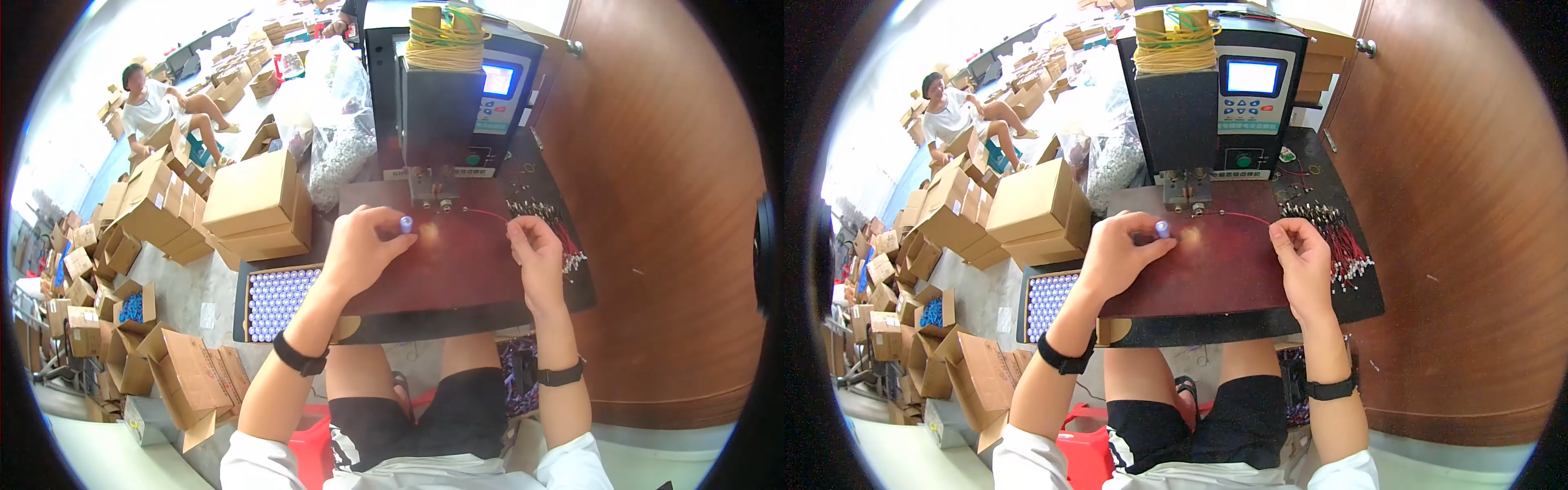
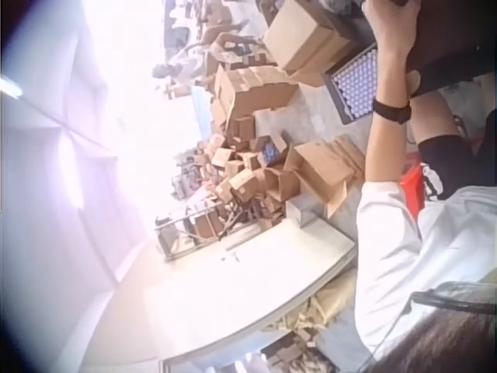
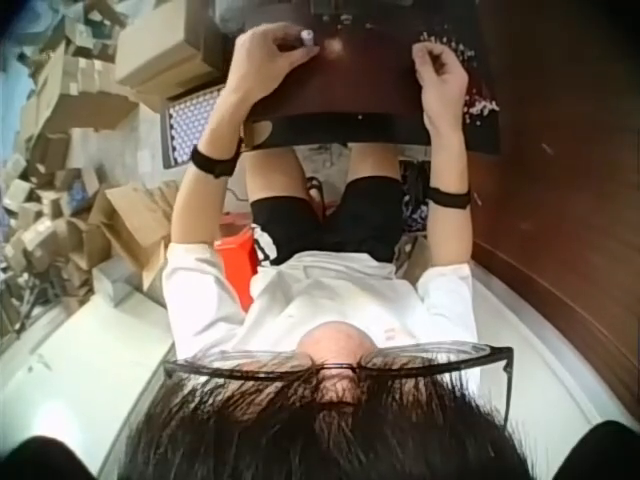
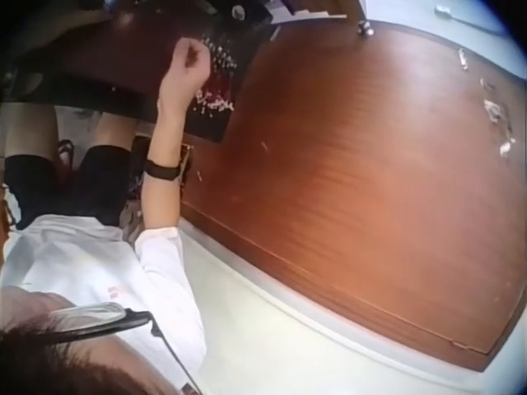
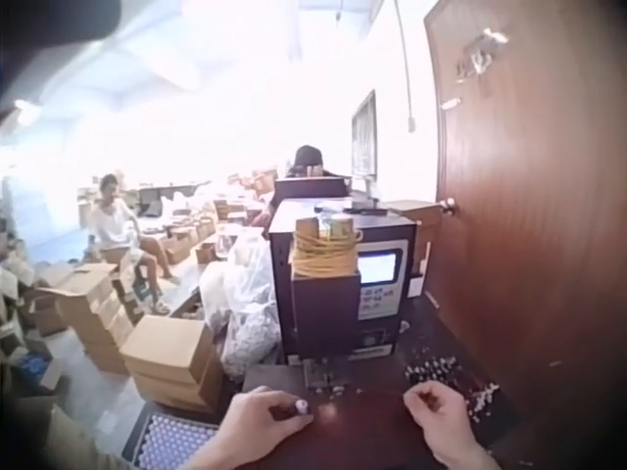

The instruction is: The person removes a battery from a box, picks up a wire, and places both into a spot welder to attach the wire to the terminal. After welding, the person sets the battery aside and repeats the process with more batteries.

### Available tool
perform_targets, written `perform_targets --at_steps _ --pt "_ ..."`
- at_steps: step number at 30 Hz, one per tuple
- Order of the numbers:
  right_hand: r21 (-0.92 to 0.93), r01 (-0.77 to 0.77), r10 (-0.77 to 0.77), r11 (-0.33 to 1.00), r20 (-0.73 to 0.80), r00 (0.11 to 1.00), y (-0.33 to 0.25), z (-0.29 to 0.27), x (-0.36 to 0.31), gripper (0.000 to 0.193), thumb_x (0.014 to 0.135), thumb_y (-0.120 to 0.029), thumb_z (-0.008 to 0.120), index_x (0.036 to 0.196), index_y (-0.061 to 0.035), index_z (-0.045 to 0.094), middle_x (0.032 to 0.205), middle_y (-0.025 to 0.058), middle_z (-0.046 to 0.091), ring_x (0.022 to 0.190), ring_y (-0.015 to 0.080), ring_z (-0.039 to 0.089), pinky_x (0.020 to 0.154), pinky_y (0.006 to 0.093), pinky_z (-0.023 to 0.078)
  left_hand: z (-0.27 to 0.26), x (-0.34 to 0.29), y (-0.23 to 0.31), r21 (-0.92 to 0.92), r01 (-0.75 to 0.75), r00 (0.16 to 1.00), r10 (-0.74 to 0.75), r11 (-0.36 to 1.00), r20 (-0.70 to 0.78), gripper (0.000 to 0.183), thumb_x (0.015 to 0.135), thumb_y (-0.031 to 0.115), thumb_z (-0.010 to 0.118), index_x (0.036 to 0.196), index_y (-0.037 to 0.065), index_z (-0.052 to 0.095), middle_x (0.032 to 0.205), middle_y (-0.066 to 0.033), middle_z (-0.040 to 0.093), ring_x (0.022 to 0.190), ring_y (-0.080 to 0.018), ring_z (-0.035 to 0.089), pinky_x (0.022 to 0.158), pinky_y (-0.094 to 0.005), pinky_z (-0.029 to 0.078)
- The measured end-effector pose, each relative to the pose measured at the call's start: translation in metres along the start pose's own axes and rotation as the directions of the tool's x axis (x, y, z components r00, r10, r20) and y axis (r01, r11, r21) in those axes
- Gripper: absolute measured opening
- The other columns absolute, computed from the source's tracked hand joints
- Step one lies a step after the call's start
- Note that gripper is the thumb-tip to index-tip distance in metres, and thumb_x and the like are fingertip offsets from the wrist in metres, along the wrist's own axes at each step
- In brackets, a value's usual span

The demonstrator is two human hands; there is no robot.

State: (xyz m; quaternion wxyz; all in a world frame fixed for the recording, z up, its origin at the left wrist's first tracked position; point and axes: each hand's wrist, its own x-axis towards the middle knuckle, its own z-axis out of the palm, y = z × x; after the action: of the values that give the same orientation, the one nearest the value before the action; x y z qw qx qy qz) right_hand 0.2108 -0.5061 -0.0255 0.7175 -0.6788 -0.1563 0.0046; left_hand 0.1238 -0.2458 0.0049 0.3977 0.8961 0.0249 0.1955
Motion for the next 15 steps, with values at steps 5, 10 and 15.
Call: perform_targets --at_steps 5,10,15 --pt "-0.023 -0.013 0.013 1.000 -0.011 1.000 0.000 0.003 0.001 0.012 0.099 -0.018 0.069 0.101 -0.0067 0.065 0.082 -0.0080 0.054 0.065 -0.0006 0.038 0.054 0.0177 0.025 0.017 0.021 0.013 -0.102 0.083 0.992 -0.072 0.991 0.104 0.031 0.079 0.021 0.082 0.096 -0.004 0.075 0.089 -0.0180 0.072 0.079 -0.0248 0.070 0.075 -0.0351 0.054" --pt "-0.059 -0.025 0.024 0.998 -0.016 1.000 -0.003 0.006 0.001 0.012 0.100 -0.014 0.067 0.101 -0.0015 0.067 0.088 -0.0044 0.061 0.080 0.0041 0.052 0.074 0.0204 0.042 0.026 0.021 -0.001 -0.141 0.059 0.998 -0.054 0.988 0.037 0.033 0.076 0.023 0.083 0.094 -0.004 0.076 0.090 -0.0192 0.072 0.079 -0.0276 0.070 0.077 -0.0355 0.054" --pt "-0.108 0.008 -0.012 0.994 -0.035 0.999 0.002 0.004 0.003 0.012 0.099 -0.018 0.068 0.100 -0.0064 0.065 0.083 -0.0080 0.054 0.067 0.0002 0.040 0.056 0.0183 0.028 0.023 0.022 0.009 -0.084 0.039 0.998 -0.035 0.996 0.052 0.027 0.078 0.019 0.081 0.092 -0.003 0.076 0.086 -0.0218 0.073 0.082 -0.0344 0.073 0.076 -0.0386 0.056"
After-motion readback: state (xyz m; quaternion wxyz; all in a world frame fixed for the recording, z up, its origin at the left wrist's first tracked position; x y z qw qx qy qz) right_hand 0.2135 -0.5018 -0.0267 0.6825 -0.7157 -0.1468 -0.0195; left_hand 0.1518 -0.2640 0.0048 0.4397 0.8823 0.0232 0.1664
